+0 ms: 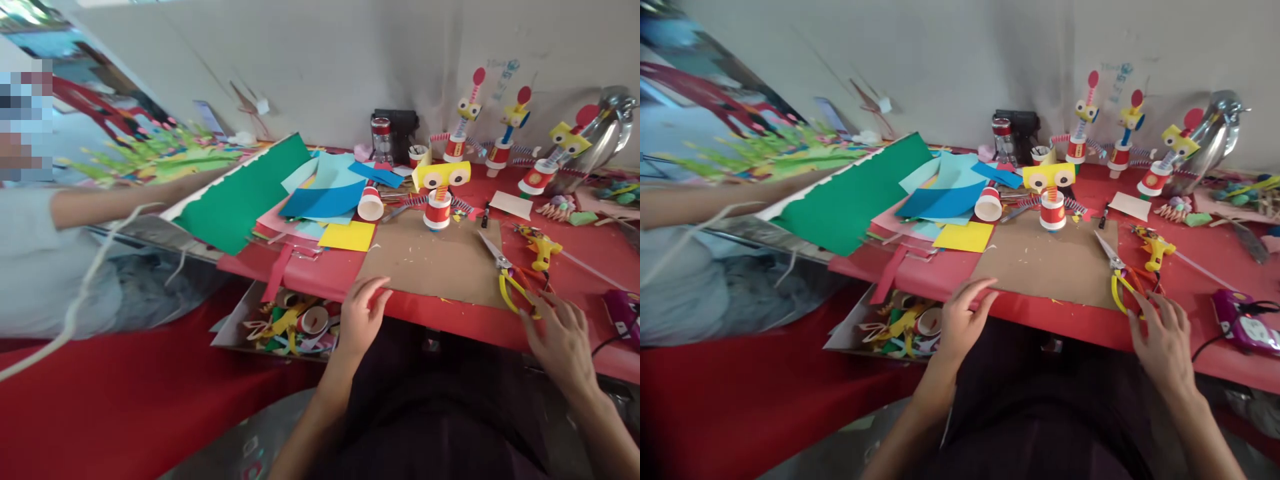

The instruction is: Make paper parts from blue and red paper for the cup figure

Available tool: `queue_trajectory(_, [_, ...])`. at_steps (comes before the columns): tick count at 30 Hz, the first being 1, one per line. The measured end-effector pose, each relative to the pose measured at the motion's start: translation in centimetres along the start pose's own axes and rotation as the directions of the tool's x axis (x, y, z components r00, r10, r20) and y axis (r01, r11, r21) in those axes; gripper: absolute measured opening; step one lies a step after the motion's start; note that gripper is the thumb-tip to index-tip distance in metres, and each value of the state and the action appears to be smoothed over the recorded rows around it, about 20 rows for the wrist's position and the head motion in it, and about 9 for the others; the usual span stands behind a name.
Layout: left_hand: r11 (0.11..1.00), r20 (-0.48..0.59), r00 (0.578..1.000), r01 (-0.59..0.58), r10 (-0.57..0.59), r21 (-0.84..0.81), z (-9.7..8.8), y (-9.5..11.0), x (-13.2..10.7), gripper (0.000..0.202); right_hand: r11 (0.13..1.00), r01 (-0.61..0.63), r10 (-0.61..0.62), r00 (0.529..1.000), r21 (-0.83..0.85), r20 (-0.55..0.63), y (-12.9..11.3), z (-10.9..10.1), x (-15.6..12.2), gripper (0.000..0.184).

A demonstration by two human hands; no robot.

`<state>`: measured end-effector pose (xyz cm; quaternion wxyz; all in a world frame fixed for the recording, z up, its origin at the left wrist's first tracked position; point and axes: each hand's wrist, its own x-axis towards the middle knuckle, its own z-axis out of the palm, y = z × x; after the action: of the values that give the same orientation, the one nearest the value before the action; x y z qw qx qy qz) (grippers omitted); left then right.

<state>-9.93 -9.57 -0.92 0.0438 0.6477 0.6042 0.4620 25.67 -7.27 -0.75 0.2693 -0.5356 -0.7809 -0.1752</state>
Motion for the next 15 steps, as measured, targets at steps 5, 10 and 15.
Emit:
queue_trajectory(5, [0.988, -0.079, 0.990, 0.123, -0.117, 0.089, -0.8, -2.5, -0.6, 0.027, 0.997, 0.065, -0.063, 0.996, -0.031, 0.060, 3.1, -0.6, -1.1, 0.041])
queue_trajectory(10, [0.978, -0.084, 0.983, 0.173, -0.164, 0.119, -1.5, -4.0, 0.1, 0.032, 0.993, 0.082, -0.078, 0.996, -0.087, 0.054, 4.4, -1.6, -1.4, 0.031])
queue_trajectory(15, [0.978, 0.000, 0.990, 0.142, -0.144, 0.149, -1.5, -5.7, 2.8, 0.032, 0.994, 0.055, -0.058, 0.998, -0.089, -0.031, 2.9, -2.0, -0.5, 0.025])
